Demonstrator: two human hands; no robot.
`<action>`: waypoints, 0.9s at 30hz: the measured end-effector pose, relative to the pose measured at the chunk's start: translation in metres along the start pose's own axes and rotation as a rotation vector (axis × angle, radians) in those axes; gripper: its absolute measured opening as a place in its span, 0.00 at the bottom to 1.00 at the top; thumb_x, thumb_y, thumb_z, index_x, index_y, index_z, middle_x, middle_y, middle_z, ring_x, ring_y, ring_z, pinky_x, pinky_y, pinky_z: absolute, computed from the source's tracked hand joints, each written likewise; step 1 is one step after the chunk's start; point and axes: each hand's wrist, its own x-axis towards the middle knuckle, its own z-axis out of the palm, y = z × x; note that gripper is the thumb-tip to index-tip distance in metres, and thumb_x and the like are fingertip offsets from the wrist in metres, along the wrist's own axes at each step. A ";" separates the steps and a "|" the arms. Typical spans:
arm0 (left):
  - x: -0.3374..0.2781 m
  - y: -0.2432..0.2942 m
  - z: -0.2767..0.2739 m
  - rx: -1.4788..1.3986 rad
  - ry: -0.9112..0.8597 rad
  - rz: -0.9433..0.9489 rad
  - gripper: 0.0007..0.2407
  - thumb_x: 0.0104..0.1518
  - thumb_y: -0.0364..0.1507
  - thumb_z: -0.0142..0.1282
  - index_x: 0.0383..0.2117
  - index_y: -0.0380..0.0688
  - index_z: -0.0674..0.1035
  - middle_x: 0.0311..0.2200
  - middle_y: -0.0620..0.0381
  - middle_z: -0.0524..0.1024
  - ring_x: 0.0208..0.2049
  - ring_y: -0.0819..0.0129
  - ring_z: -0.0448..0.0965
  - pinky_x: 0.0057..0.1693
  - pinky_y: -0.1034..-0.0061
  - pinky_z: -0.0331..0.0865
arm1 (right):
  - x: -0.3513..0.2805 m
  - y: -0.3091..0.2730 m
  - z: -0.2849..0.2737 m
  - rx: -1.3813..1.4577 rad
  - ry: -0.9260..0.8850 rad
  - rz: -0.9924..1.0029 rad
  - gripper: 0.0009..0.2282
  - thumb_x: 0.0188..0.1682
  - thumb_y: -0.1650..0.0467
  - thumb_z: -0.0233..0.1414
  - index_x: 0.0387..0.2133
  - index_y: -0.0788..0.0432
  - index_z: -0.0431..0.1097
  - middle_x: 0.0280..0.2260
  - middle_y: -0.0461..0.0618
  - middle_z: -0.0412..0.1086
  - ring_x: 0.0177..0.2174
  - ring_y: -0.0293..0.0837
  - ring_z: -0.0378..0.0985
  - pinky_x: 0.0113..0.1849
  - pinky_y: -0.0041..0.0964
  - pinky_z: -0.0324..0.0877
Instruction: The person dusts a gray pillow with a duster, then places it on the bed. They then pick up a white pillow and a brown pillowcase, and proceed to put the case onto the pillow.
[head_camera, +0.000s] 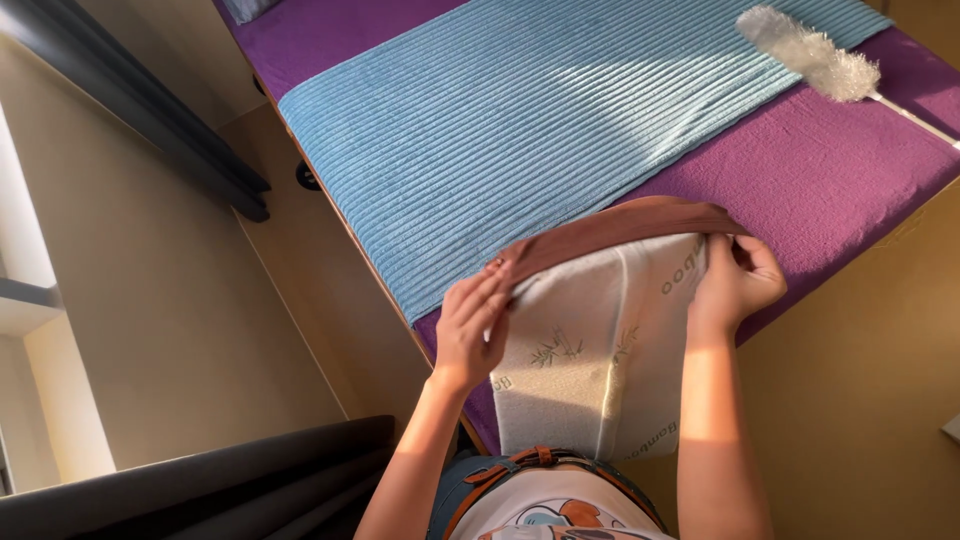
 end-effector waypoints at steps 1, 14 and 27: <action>0.006 0.010 -0.008 -0.020 -0.089 0.014 0.11 0.53 0.19 0.59 0.43 0.34 0.81 0.53 0.47 0.79 0.57 0.54 0.76 0.60 0.61 0.69 | 0.003 0.001 0.003 0.025 0.053 0.005 0.04 0.48 0.80 0.64 0.30 0.68 0.75 0.33 0.47 0.76 0.34 0.35 0.75 0.40 0.31 0.73; -0.009 0.004 0.025 0.143 0.074 -0.042 0.03 0.59 0.20 0.60 0.33 0.43 0.83 0.47 0.59 0.84 0.50 0.69 0.83 0.54 0.71 0.67 | 0.025 0.061 -0.018 0.067 0.142 0.162 0.20 0.42 0.81 0.67 0.24 0.57 0.56 0.27 0.40 0.59 0.29 0.34 0.61 0.33 0.31 0.65; 0.011 0.016 0.003 0.141 0.124 -0.010 0.04 0.54 0.21 0.65 0.32 0.44 0.83 0.42 0.58 0.84 0.46 0.71 0.83 0.54 0.69 0.62 | -0.142 -0.056 0.036 -0.500 -0.676 -0.949 0.13 0.48 0.71 0.62 0.45 0.60 0.71 0.55 0.55 0.65 0.58 0.57 0.66 0.59 0.53 0.60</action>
